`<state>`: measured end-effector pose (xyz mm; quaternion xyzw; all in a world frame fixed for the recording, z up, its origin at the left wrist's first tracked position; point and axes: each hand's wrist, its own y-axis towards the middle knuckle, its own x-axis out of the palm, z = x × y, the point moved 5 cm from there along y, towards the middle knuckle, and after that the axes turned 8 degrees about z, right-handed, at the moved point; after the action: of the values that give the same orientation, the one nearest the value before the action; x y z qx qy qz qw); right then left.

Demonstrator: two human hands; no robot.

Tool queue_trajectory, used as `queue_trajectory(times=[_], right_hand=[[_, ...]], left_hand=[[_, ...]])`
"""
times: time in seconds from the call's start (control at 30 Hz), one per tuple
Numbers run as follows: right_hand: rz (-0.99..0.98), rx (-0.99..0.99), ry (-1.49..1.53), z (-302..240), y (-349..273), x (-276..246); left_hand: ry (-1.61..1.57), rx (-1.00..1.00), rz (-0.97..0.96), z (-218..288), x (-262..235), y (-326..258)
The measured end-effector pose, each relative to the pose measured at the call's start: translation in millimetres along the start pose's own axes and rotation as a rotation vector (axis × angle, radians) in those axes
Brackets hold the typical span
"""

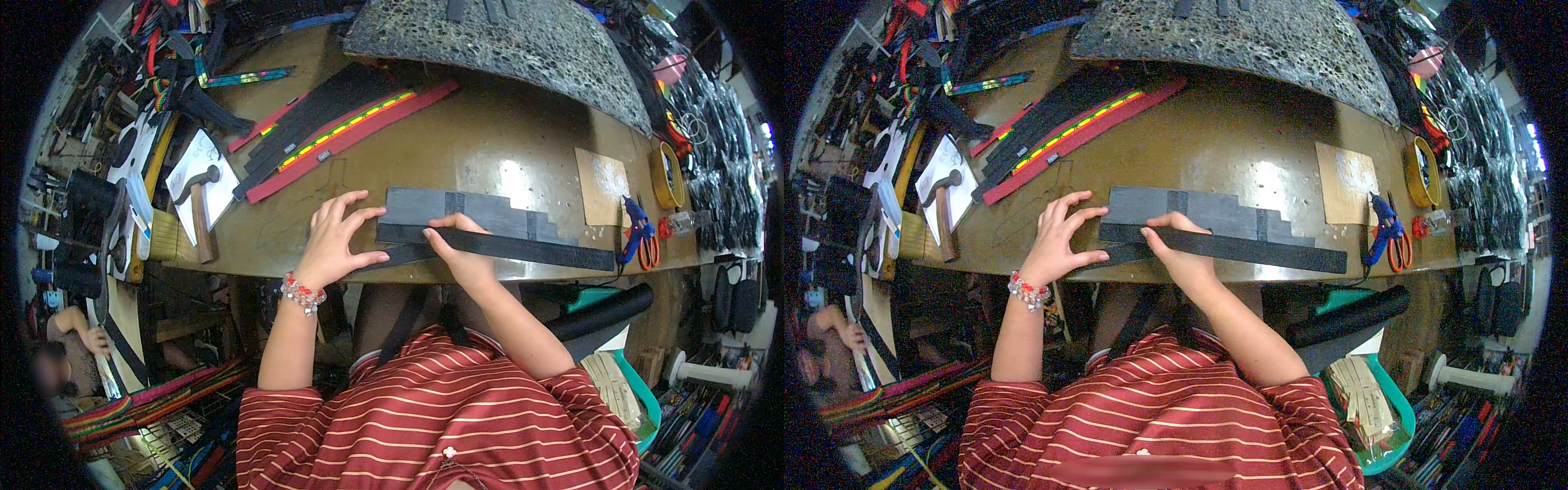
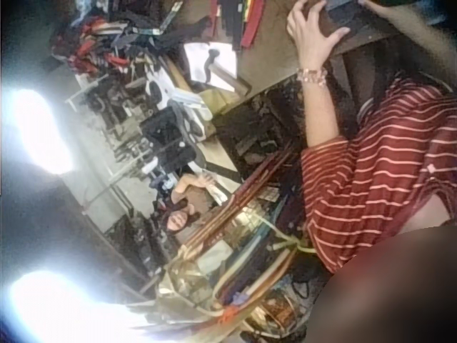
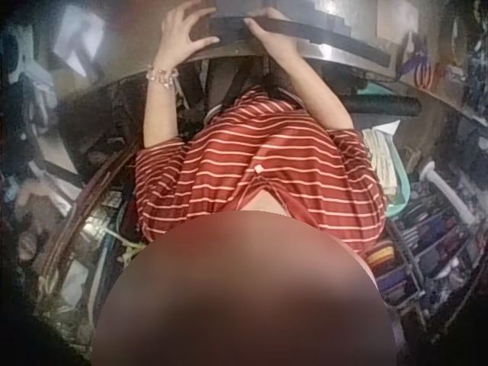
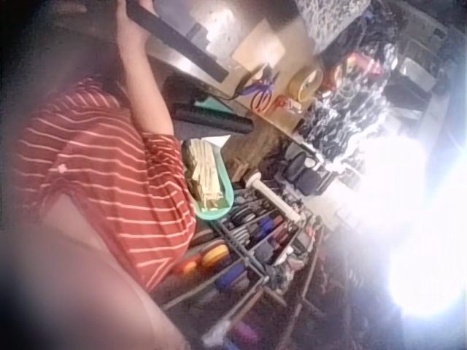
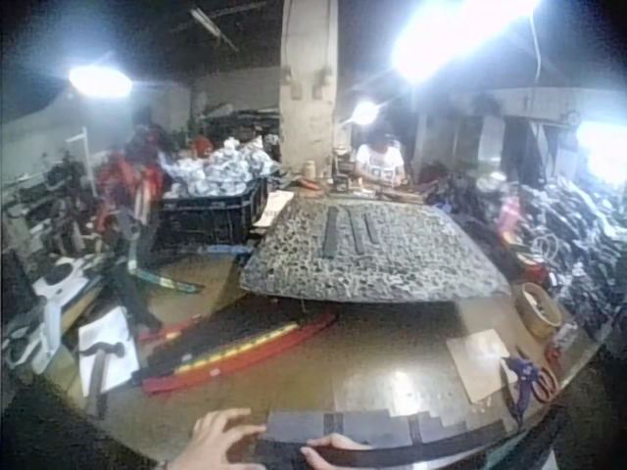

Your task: The person assembles multiple black fabric straps by aligning and pressing them together on a workbench. They use a hot glue gun to bond sections and scissors to trim excess material. The person also handles a black bag and places it into a green bin.

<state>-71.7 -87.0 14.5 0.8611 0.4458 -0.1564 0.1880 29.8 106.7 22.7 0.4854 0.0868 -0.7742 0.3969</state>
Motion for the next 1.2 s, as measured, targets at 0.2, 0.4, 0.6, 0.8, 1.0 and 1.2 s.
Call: queue_trajectory(times=[0.2, 0.4, 0.6, 0.8, 1.0, 1.2], right_hand=[[-0.024, 0.041, 0.014, 3.3, -1.8, 4.5], [-0.19, 0.073, 0.101, -9.1, 10.2, -35.1], [0.003, 0.246, 0.061, 19.0, 4.8, -128.3], [0.045, 0.072, -0.163, 50.7, 0.8, -129.7], [0.07, 0.081, -0.189, 58.8, 1.9, -126.1], [0.091, 0.054, -0.263, 56.7, 2.9, -124.4]], left_hand=[[0.007, -0.134, 0.124, 4.8, 7.9, 4.6], [0.033, -0.181, 0.171, 7.5, 11.5, 5.2], [0.014, -0.169, 0.194, 7.8, 10.7, 5.2], [0.039, -0.176, 0.164, 6.9, 11.0, 6.6], [0.0, -0.177, 0.176, 7.6, 12.0, 6.2], [0.023, -0.167, 0.175, 9.9, 10.1, 6.2]])
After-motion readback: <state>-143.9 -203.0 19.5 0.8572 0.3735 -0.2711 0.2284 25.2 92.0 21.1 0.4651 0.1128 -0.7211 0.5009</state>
